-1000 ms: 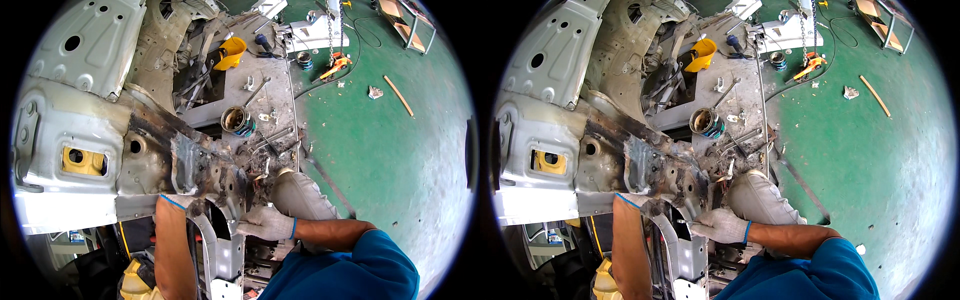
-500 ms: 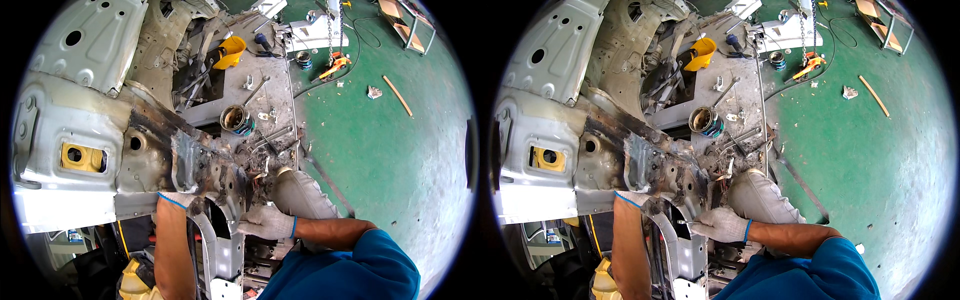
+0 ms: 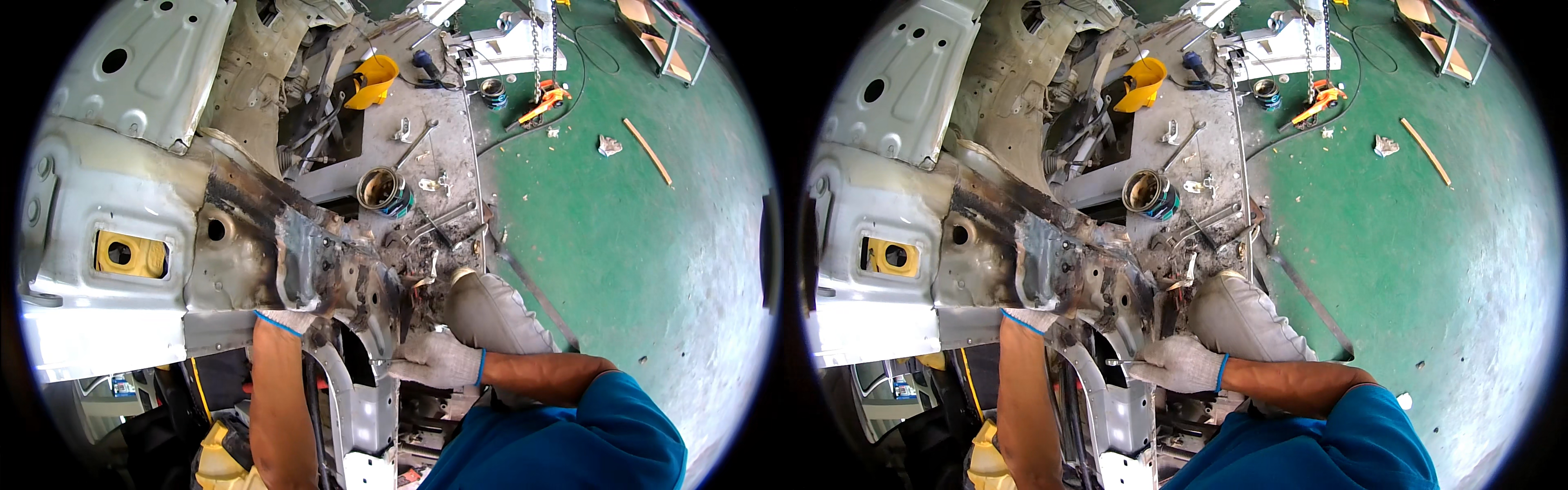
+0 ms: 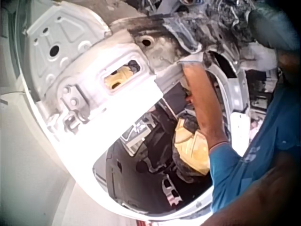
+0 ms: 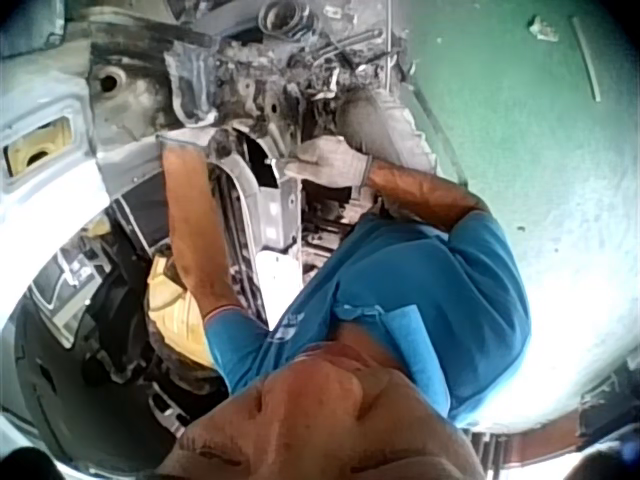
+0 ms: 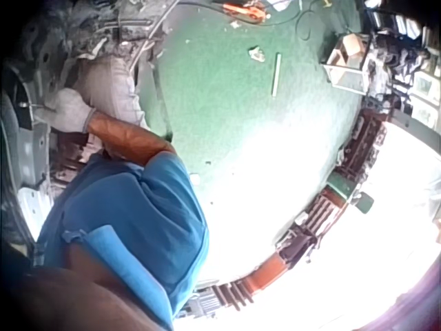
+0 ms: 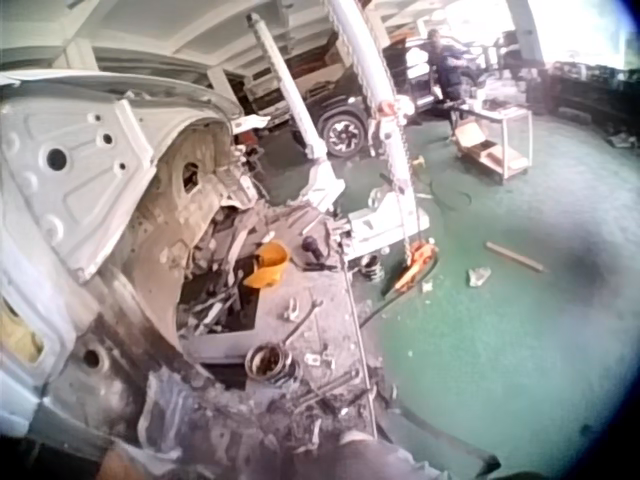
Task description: The person works on the front section of a white car body in a workshop. They handle small metal fasteners and a black plastic clip, then repeatedly rub and scrape a seam on the car's frame with gloved hands. Tools and debris are visible on the floor and workbench.
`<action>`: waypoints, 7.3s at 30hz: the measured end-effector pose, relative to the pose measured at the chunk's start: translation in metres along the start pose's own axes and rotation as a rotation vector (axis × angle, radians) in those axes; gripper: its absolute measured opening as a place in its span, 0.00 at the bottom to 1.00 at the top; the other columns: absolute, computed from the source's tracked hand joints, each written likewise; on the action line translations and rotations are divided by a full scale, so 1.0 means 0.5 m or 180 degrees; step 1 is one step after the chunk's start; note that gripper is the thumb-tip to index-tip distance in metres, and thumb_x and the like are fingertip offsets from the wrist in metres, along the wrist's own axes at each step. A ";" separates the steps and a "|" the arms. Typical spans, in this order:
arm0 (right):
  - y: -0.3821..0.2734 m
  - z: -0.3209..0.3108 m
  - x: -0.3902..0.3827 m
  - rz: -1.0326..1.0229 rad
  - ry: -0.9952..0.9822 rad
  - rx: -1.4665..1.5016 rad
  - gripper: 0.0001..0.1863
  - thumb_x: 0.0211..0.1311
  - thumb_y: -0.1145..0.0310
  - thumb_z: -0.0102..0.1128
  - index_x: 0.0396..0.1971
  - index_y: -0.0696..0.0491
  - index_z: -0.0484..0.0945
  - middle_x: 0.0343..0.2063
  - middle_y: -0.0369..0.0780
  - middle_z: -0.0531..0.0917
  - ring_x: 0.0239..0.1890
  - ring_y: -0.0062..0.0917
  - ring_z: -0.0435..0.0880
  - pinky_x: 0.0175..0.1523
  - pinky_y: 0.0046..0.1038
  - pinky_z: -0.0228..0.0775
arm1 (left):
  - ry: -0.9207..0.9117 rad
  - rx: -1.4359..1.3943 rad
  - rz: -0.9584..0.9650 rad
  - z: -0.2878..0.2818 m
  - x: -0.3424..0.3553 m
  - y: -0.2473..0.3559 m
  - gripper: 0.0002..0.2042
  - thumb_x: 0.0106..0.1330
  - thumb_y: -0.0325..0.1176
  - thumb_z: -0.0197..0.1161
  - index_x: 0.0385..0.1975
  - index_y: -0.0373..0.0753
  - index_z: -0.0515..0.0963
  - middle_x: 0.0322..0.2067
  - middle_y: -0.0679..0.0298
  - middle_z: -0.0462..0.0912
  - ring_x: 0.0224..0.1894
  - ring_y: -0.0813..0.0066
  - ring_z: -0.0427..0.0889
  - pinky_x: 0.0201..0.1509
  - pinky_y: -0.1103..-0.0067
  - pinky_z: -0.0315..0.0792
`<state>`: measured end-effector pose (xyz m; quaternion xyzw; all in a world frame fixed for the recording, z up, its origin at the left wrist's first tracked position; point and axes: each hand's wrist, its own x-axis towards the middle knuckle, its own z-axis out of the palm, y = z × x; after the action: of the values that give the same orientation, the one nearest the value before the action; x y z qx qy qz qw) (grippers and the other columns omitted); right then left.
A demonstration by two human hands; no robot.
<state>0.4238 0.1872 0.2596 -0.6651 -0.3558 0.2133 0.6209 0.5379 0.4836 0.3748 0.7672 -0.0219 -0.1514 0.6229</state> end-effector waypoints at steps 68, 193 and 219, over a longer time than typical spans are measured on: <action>-0.267 -0.036 0.197 0.0061 0.0089 -0.3458 0.14 0.65 0.61 0.57 0.31 0.57 0.79 0.26 0.53 0.85 0.31 0.53 0.87 0.37 0.50 0.79 | 0.3221 -0.0019 0.1066 0.216 -0.051 0.013 0.20 0.63 0.16 0.54 0.54 0.40 0.80 0.39 0.54 0.85 0.39 0.63 0.83 0.48 0.69 0.76; -0.097 -0.115 0.115 -0.1011 0.0053 -0.3108 0.09 0.51 0.75 0.72 0.34 0.51 0.85 0.30 0.42 0.84 0.32 0.41 0.82 0.38 0.40 0.75 | 0.3167 0.2855 0.0660 0.234 -0.256 0.093 0.06 0.61 0.33 0.64 0.33 0.41 0.74 0.26 0.58 0.79 0.25 0.60 0.84 0.25 0.66 0.74; -0.092 -0.112 0.109 -0.0853 0.0045 -0.3088 0.09 0.52 0.75 0.71 0.35 0.51 0.85 0.32 0.42 0.85 0.34 0.42 0.83 0.40 0.41 0.75 | 0.2859 0.2607 0.0692 0.240 -0.263 0.058 0.07 0.66 0.33 0.65 0.38 0.39 0.78 0.23 0.58 0.77 0.24 0.60 0.82 0.25 0.66 0.74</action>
<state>0.4905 0.1884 0.3209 -0.8270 -0.4920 -0.0628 0.2646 0.3861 0.3922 0.4084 0.9263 0.1081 0.2715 0.2379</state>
